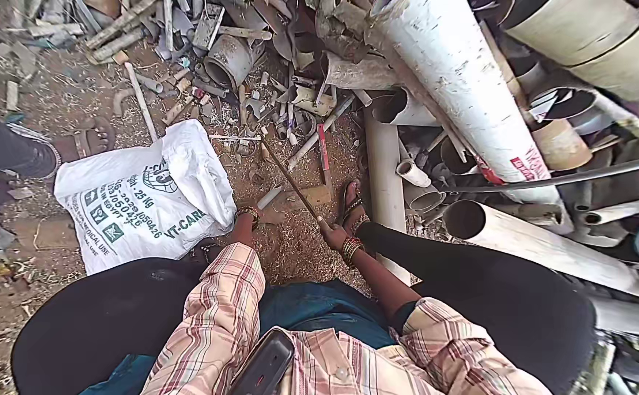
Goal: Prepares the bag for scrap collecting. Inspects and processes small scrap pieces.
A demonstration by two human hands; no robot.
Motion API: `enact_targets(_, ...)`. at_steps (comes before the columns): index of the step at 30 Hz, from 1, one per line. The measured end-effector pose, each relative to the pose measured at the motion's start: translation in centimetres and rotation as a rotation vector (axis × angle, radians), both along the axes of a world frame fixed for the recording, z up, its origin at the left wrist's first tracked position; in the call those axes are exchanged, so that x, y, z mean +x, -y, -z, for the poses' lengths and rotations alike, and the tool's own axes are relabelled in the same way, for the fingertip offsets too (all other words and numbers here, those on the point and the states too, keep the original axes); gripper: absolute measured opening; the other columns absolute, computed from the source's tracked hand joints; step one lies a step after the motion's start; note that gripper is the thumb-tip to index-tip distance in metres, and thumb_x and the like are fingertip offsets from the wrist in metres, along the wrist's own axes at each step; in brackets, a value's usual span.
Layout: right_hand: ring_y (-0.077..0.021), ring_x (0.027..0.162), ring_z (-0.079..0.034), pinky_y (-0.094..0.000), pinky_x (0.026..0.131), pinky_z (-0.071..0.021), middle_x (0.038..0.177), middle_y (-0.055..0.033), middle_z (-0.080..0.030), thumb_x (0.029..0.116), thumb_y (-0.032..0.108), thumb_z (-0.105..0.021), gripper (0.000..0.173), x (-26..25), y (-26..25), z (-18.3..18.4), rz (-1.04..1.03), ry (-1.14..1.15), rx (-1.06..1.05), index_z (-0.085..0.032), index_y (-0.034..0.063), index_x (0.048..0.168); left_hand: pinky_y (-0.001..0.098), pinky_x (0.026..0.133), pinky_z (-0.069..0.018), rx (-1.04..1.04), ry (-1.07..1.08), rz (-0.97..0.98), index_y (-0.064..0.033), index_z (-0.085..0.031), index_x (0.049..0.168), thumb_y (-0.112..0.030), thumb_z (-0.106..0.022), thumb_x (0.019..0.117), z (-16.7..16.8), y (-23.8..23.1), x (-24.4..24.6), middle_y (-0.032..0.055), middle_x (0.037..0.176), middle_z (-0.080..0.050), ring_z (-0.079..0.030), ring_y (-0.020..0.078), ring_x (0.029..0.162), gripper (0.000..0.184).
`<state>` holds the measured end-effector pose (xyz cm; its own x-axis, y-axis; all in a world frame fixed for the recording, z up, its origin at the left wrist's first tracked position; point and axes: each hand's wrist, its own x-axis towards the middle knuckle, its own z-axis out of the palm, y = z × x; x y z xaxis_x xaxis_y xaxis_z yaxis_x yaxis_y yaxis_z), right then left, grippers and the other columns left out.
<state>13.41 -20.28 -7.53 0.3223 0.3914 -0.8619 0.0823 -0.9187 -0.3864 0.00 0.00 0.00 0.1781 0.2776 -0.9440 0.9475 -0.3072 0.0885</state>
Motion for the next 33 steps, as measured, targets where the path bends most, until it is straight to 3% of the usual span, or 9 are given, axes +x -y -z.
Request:
enact_targets(3, -0.0354, 0.106, -0.060, -0.0523, 0.096, -0.0445, 0.115, -0.0268, -0.062, 0.1090, 0.048, -0.044, 0.059, 1.2, -2.8, -0.5, -0.107, 0.096, 0.028, -0.061, -0.0071, 0.123, 0.0571, 0.113, -0.0386, 0.142, 0.346, -0.578, 0.0077, -0.045, 0.147, -0.018, -0.069, 0.0981, 13.3, -0.7, -3.1, 0.0346, 0.141, -0.052, -0.050, 0.0452, 0.134, 0.060)
enact_targets(5, -0.0389, 0.120, -0.059, -0.0548, 0.103, -0.0424, 0.125, -0.0286, -0.062, 0.1038, 0.038, -0.059, 0.049, 1.5, -4.7, -0.5, -0.140, 0.166, -0.007, -0.061, -0.0064, 0.125, 0.0520, 0.112, -0.0400, 0.004, 0.425, -0.838, 0.0055, -0.035, 0.152, -0.009, -0.067, 0.0985, 14.0, -1.9, -2.9, 0.0314, 0.146, -0.048, -0.050, 0.0402, 0.134, 0.065)
enact_targets(8, -0.0385, 0.129, -0.058, -0.0566, 0.106, -0.0439, 0.133, -0.0270, -0.061, 0.0994, 0.030, -0.062, 0.047, 1.5, -6.7, 0.6, -0.170, 0.240, -0.086, -0.059, -0.0027, 0.133, 0.0385, 0.093, -0.0504, -0.085, 0.664, -1.037, 0.0065, -0.039, 0.142, 0.017, -0.056, 0.0928, 12.2, -2.0, -2.2, 0.0216, 0.127, -0.055, -0.058, 0.0244, 0.107, 0.054)
enact_targets(10, -0.0382, 0.130, -0.058, -0.0563, 0.106, -0.0449, 0.136, -0.0256, -0.061, 0.0983, 0.028, -0.062, 0.051, 1.3, -7.4, 1.4, -0.234, 0.270, -0.096, -0.054, -0.0016, 0.139, 0.0353, 0.092, -0.0520, -0.027, 0.708, -0.952, 0.0095, -0.045, 0.133, 0.021, -0.056, 0.0886, 10.9, -2.3, -1.9, 0.0204, 0.122, -0.058, -0.061, 0.0215, 0.104, 0.047)
enact_targets(14, -0.0393, 0.133, -0.056, -0.0571, 0.107, -0.0440, 0.141, -0.0262, -0.057, 0.0986, 0.025, -0.063, 0.059, 0.7, -8.5, 1.7, -0.331, 0.226, -0.127, -0.045, -0.0038, 0.147, 0.0438, 0.112, -0.0417, 0.232, 0.533, -0.621, 0.0105, -0.055, 0.134, 0.008, -0.068, 0.0905, 6.7, -3.0, -0.7, 0.0275, 0.137, -0.058, -0.055, 0.0328, 0.130, 0.045)
enact_targets(19, -0.0396, 0.134, -0.055, -0.0559, 0.108, -0.0446, 0.143, -0.0282, -0.054, 0.0963, 0.019, -0.067, 0.056, -0.9, -8.9, 3.0, -0.363, 0.125, -0.158, -0.048, -0.0086, 0.141, 0.0456, 0.111, -0.0429, 0.310, 0.561, -0.551, 0.0093, -0.053, 0.137, 0.008, -0.066, 0.0916, 4.1, -3.9, -0.3, 0.0289, 0.135, -0.058, -0.057, 0.0348, 0.128, 0.047)
enact_targets(24, -0.0412, 0.138, -0.050, -0.0574, 0.111, -0.0407, 0.146, -0.0283, -0.053, 0.1037, 0.021, -0.057, 0.046, -0.6, -10.6, 2.1, -0.430, 0.105, -0.066, -0.052, -0.0067, 0.141, 0.0442, 0.106, -0.0464, 0.243, 0.666, -0.535, 0.0087, -0.051, 0.137, 0.008, -0.066, 0.0923, 4.3, -4.3, -0.7, 0.0263, 0.131, -0.060, -0.060, 0.0328, 0.122, 0.047)
enact_targets(29, -0.0334, 0.121, -0.063, -0.0475, 0.106, -0.0480, 0.137, -0.0244, -0.060, 0.0979, 0.022, -0.072, 0.064, 0.6, -15.1, -2.0, -0.129, -0.112, 0.593, -0.042, -0.0024, 0.150, 0.0465, 0.114, -0.0399, 0.149, 0.488, -0.395, 0.0065, -0.042, 0.148, 0.003, -0.064, 0.0960, 3.2, -3.4, -0.7, 0.0294, 0.143, -0.053, -0.053, 0.0364, 0.133, 0.056)
enact_targets(33, -0.0356, 0.111, -0.068, -0.0497, 0.098, -0.0540, 0.131, -0.0276, -0.062, 0.1025, 0.016, -0.064, 0.060, -0.8, -15.7, -4.1, 0.248, -0.143, 0.674, -0.036, -0.0024, 0.152, 0.0478, 0.117, -0.0357, 0.165, 0.446, -0.273, 0.0052, -0.043, 0.149, -0.002, -0.066, 0.0966, 2.1, -3.0, -0.1, 0.0292, 0.146, -0.051, -0.050, 0.0380, 0.137, 0.057)
